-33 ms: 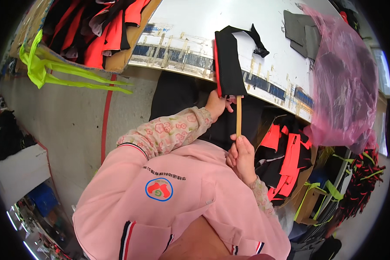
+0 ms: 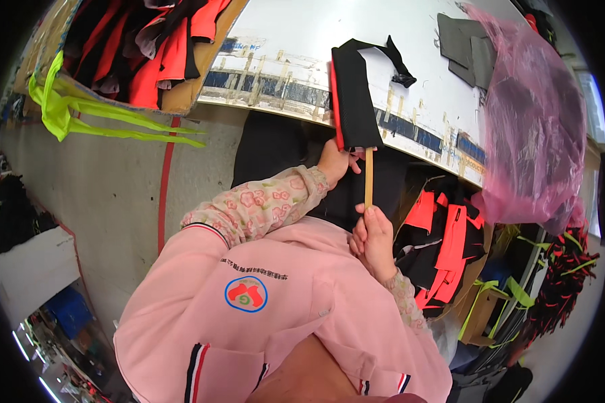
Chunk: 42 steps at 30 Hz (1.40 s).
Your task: Assembling life jackets by stuffing foam inserts into fabric pockets using a wooden stick.
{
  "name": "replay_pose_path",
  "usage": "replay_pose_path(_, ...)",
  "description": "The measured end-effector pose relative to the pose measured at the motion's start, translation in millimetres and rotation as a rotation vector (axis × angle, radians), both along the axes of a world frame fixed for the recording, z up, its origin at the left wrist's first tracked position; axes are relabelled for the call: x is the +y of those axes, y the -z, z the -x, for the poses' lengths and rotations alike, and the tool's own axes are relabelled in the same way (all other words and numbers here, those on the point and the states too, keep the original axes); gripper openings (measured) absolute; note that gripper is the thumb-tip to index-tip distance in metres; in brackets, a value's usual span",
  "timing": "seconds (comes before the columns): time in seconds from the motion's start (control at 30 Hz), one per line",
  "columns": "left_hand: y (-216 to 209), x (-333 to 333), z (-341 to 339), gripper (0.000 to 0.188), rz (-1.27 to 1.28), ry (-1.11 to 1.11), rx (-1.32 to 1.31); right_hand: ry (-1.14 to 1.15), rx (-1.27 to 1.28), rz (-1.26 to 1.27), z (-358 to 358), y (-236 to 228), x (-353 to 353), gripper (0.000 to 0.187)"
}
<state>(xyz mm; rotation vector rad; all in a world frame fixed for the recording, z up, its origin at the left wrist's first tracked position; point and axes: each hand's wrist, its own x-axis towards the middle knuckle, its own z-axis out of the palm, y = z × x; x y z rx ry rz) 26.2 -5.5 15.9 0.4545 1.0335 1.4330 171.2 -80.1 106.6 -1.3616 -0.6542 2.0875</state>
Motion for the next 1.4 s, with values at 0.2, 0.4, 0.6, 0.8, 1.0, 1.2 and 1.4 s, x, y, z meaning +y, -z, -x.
replay_pose_path(0.2, 3, -3, 3, 0.017, 0.017, 0.138, -0.007, 0.060, -0.060, -0.111, 29, 27, 34, 0.022)
replay_pose_path(0.4, 16, 5, 15, 0.021, 0.118, 0.190, 0.025, 0.034, -0.193, -0.328, 51, 63, 54, 0.022)
replay_pose_path(0.6, 9, 1, 23, 0.033, 0.043, 0.294, -0.046, -0.086, -0.529, -0.791, 37, 80, 55, 0.020)
replay_pose_path(0.8, 18, -2, 22, 0.036, 0.045, 0.240, -0.065, -0.085, -0.132, -0.273, 30, 41, 31, 0.022)
replay_pose_path(1.0, 4, 5, 24, 0.033, 0.001, 0.281, -0.017, -0.032, -0.109, -0.329, 37, 47, 60, 0.022)
replay_pose_path(1.2, -29, 18, 45, 0.027, -0.082, 0.119, 0.057, -0.294, -0.465, -0.523, -24, 42, 70, 0.019)
replay_pose_path(1.4, -34, 51, 96, 0.035, -0.019, 0.018, 0.079, -0.227, -0.925, -1.221, -133, 61, 78, 0.013)
